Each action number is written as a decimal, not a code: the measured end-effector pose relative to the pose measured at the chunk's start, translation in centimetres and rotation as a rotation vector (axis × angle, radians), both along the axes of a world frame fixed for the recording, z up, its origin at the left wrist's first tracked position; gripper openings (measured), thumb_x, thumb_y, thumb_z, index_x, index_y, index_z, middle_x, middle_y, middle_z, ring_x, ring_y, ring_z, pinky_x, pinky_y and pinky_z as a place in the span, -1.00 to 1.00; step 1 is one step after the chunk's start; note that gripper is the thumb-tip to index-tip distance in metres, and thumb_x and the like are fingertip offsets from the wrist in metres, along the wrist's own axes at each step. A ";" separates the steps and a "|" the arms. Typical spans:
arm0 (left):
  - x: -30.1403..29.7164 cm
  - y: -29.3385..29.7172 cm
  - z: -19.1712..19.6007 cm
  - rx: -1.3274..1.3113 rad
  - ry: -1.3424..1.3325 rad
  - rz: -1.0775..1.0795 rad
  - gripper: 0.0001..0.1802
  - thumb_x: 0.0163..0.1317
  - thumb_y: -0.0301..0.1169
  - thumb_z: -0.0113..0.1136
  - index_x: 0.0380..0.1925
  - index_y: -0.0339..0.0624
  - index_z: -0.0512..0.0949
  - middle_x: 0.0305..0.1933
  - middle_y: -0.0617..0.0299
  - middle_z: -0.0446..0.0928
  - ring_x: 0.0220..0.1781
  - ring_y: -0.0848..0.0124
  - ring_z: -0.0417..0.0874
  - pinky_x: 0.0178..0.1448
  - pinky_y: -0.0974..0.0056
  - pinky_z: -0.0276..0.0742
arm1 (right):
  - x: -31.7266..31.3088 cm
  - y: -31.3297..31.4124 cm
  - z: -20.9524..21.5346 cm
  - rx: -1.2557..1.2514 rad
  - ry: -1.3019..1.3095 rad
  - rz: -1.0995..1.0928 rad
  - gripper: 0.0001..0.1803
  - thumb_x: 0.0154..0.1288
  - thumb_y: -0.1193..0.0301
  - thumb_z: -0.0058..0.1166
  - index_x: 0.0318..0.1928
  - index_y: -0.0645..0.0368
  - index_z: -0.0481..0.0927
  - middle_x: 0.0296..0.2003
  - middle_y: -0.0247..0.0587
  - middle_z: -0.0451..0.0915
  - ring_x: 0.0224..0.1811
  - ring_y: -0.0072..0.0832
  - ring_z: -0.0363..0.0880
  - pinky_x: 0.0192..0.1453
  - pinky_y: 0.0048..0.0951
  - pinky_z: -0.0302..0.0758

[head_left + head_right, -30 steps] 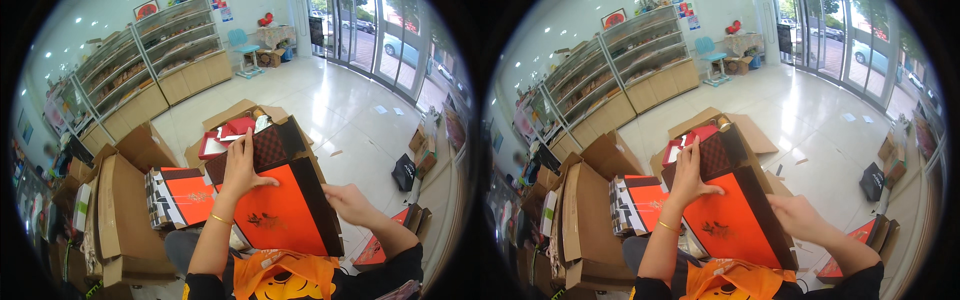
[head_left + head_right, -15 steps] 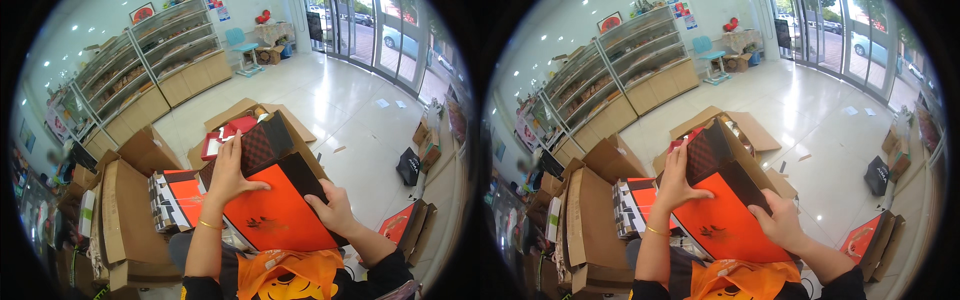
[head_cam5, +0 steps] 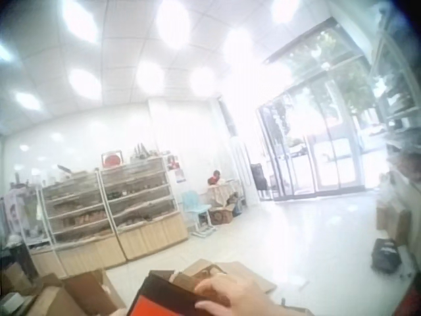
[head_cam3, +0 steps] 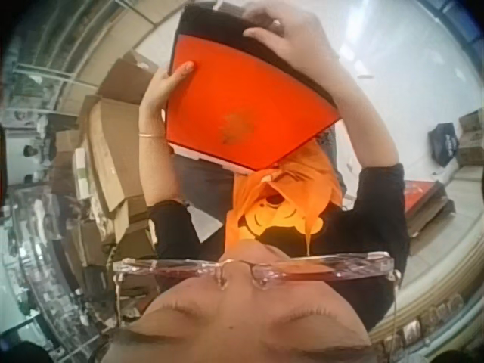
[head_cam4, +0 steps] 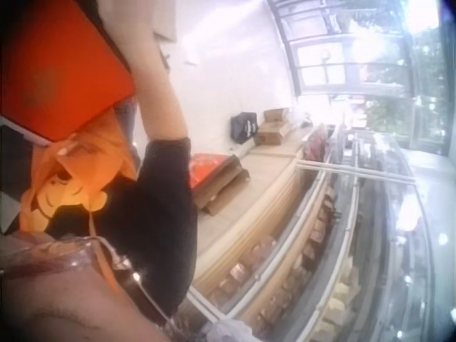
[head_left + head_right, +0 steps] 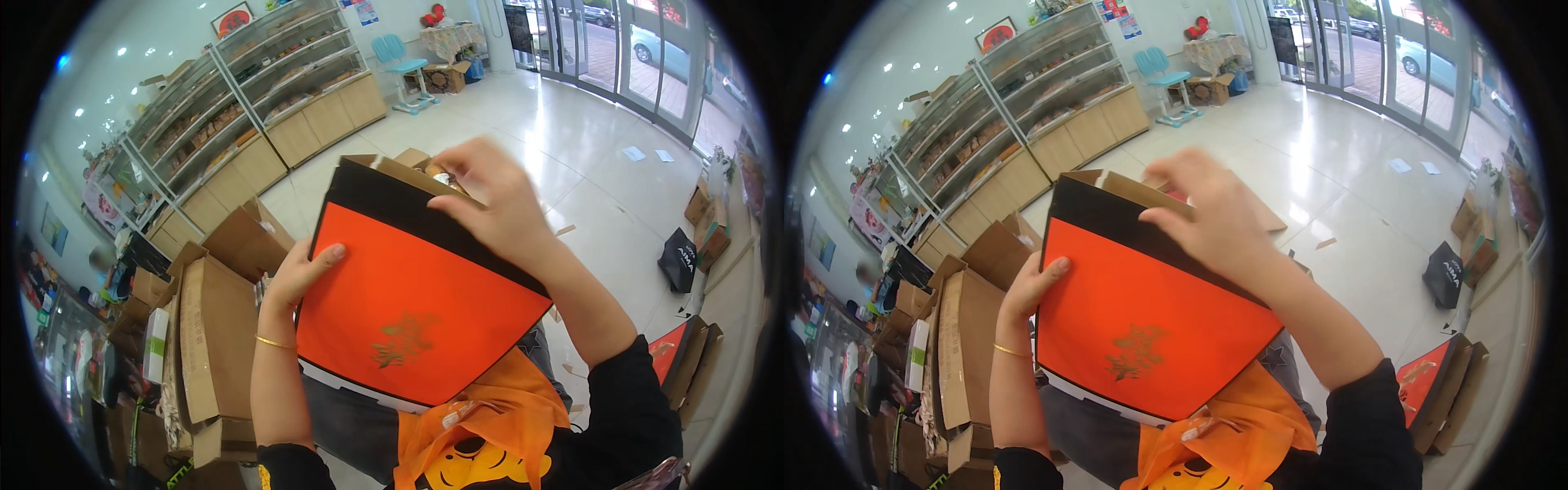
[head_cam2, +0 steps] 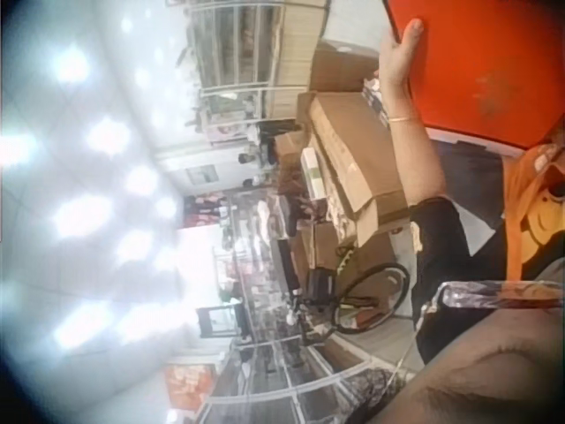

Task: The person sits on the floor and assembles red and black decorative boxes by folding flaps and inserting inner trays. They handle multiple boxes one at a time, opening and closing them to fit components together.

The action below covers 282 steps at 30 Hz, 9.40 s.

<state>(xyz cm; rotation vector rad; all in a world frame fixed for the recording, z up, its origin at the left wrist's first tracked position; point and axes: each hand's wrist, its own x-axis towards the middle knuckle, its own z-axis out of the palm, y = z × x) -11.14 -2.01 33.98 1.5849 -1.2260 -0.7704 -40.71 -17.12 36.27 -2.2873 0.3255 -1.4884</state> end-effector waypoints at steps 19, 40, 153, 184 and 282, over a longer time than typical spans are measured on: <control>7.3 8.0 -0.2 -0.425 0.528 0.185 -0.31 0.49 0.06 0.12 0.34 -0.29 0.42 0.29 0.05 0.57 0.26 0.22 0.64 0.25 0.16 0.65 | -1.3 2.1 -9.7 0.729 -0.066 0.186 0.37 -0.05 0.13 0.62 0.54 0.49 -0.06 0.46 0.24 0.22 0.56 -0.18 0.19 0.61 -0.22 0.14; 13.0 8.3 -21.9 0.156 0.919 0.260 -0.51 0.45 -0.13 0.03 0.05 -0.39 0.59 0.00 -0.13 0.70 -0.03 0.10 0.78 0.01 0.15 0.76 | -1.9 -4.6 -15.2 0.577 0.364 0.466 -0.36 0.50 0.20 0.08 0.48 0.16 0.32 0.34 -0.19 0.48 0.37 -0.46 0.40 0.43 -0.40 0.35; -0.8 7.2 -31.5 0.008 0.535 0.312 -0.70 0.53 -0.24 0.16 0.07 -0.18 0.64 0.47 0.09 0.40 0.48 0.35 0.35 0.54 0.24 0.17 | 5.3 -18.0 -27.3 1.019 0.832 0.527 -0.44 0.31 0.28 0.29 0.32 0.08 0.59 0.14 -0.15 0.64 0.15 -0.42 0.55 0.30 -0.35 0.43; -1.5 4.2 -33.2 0.222 -0.363 0.435 -0.38 0.02 -0.19 0.59 0.05 -0.30 0.66 0.03 -0.11 0.59 0.09 0.01 0.61 0.24 0.08 0.51 | 10.2 -15.1 -25.5 -0.087 1.324 0.203 -0.38 -0.04 -0.03 0.48 0.02 -0.05 0.65 -0.04 -0.25 0.60 0.20 -0.23 0.50 0.25 -0.14 0.33; 13.5 -2.2 -19.4 -0.308 0.136 0.801 -0.70 0.55 -0.30 0.14 -0.23 -0.36 0.64 -0.30 0.41 0.62 -0.27 0.67 0.45 -0.11 0.45 0.44 | 21.5 -18.9 -27.4 0.520 0.408 0.120 -0.64 0.43 0.18 0.20 -0.37 0.23 0.73 -0.47 -0.25 0.63 -0.42 -0.51 0.55 -0.32 -0.45 0.45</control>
